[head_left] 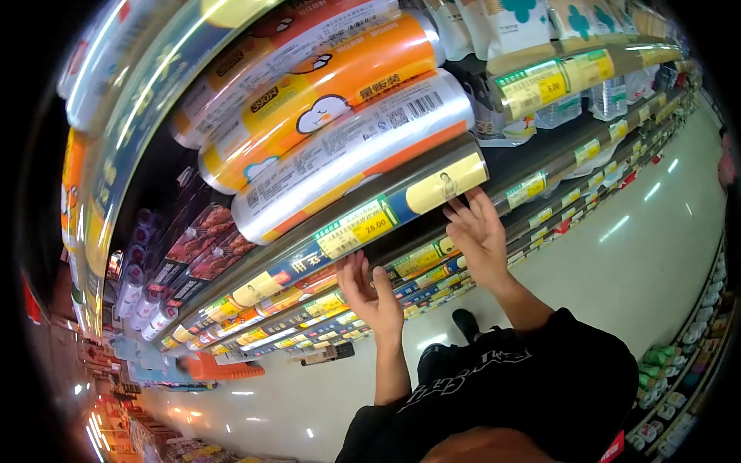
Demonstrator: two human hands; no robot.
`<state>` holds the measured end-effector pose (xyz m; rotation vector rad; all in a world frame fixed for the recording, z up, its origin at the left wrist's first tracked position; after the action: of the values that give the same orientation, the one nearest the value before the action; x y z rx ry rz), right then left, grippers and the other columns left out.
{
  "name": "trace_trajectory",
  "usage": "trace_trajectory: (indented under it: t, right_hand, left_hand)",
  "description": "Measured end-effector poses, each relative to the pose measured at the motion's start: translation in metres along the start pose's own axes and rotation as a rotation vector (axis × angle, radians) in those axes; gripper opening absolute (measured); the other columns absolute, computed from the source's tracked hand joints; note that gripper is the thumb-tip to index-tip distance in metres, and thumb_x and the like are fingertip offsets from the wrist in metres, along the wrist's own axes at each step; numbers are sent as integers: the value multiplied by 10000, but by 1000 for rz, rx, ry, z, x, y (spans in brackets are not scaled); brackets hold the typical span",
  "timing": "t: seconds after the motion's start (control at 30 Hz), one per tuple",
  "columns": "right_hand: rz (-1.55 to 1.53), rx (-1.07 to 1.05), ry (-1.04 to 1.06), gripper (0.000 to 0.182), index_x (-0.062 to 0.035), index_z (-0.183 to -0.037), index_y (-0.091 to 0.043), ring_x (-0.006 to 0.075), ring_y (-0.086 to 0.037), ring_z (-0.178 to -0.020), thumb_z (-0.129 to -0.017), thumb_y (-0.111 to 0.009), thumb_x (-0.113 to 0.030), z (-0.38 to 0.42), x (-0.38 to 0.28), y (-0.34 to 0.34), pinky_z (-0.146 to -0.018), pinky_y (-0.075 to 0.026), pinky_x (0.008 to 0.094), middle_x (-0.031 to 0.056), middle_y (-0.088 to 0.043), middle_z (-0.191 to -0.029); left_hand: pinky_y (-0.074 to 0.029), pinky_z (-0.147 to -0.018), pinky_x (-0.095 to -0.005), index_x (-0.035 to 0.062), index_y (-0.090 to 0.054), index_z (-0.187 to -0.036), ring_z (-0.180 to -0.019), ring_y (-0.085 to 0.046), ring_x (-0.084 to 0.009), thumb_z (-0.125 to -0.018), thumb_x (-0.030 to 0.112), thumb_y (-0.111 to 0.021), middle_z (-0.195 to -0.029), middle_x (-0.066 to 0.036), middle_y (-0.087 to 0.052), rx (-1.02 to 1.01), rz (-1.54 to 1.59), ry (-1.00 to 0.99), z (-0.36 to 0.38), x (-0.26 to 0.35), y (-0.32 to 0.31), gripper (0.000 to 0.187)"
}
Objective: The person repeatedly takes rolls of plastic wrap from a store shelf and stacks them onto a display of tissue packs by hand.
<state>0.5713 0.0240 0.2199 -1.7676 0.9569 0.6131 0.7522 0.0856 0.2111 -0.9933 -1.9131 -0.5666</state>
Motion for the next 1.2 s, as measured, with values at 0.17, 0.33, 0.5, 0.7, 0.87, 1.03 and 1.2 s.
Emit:
trace_trajectory:
  t: [0.17,0.33,0.5,0.7,0.87,1.03,1.2]
  right_hand:
    - [-32,-80,20,618,37,-1456,-233,255,-355,-1368,-912,-525,57,-5,6,6,-1117,-284,395,141,-362,-1457]
    - [33,-55,-55,549,30,-1412,-324,275,-386,-1358,-908,-541,52,7,-4,-7,-1106,-337,391,162,-392,-1452]
    - [46,-181,-44,465,23,-1349,-426,256,-486,-1278,-915,-589,-12,39,-14,-43,-1065,-393,376,179,-487,-1383]
    - [181,-642,-267,437,13,-1278,-511,217,-607,-1102,-893,-657,-134,133,-12,-108,-940,-485,339,152,-612,-1219]
    - [280,-999,-369,497,13,-1312,-486,212,-591,-1128,-879,-683,-130,243,-16,-153,-973,-472,348,139,-601,-1239]
    - [278,-1337,-437,563,2,-1320,-475,269,-622,-1075,-857,-711,-217,358,-24,-194,-918,-499,376,175,-594,-1250]
    - [221,-1730,-530,659,-20,-1383,-420,277,-604,-1121,-831,-732,-199,451,-47,-234,-866,-528,372,160,-540,-1332]
  left_hand:
    - [-408,-1057,-379,-27,-455,-1296,-1235,-512,-282,-914,-39,-523,-1449,-178,-373,-35,-1,-84,1,1,-7,389]
    - [-427,-1032,-363,-15,-476,-1291,-1188,-540,-259,-916,-30,-529,-1422,-168,-397,-61,-31,-128,12,20,2,379]
    - [-454,-979,-341,3,-490,-1285,-1156,-557,-222,-912,-32,-535,-1408,-147,-419,-19,-29,-198,43,44,45,377]
    - [-467,-954,-330,1,-506,-1269,-1083,-581,-199,-910,-33,-529,-1371,-140,-466,213,-147,-147,123,76,154,361]
    - [-477,-916,-315,-3,-528,-1250,-1046,-588,-184,-917,3,-553,-1307,-128,-516,463,-265,-70,225,115,239,334]
    - [-482,-896,-311,-8,-545,-1218,-1015,-595,-183,-921,13,-555,-1263,-119,-531,701,-423,-12,335,159,308,298]
    - [-483,-888,-308,-13,-560,-1174,-988,-611,-187,-907,3,-574,-1185,-118,-560,893,-519,90,422,204,356,268]
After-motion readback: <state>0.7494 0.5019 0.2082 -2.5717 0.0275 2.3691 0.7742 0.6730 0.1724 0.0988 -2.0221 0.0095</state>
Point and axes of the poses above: each hand's wrist, its own z-axis away from the middle knuckle, its own y-axis out of the back of the hand, x = y × z, the point moved 3 cm from there along -z, towards the middle knuckle
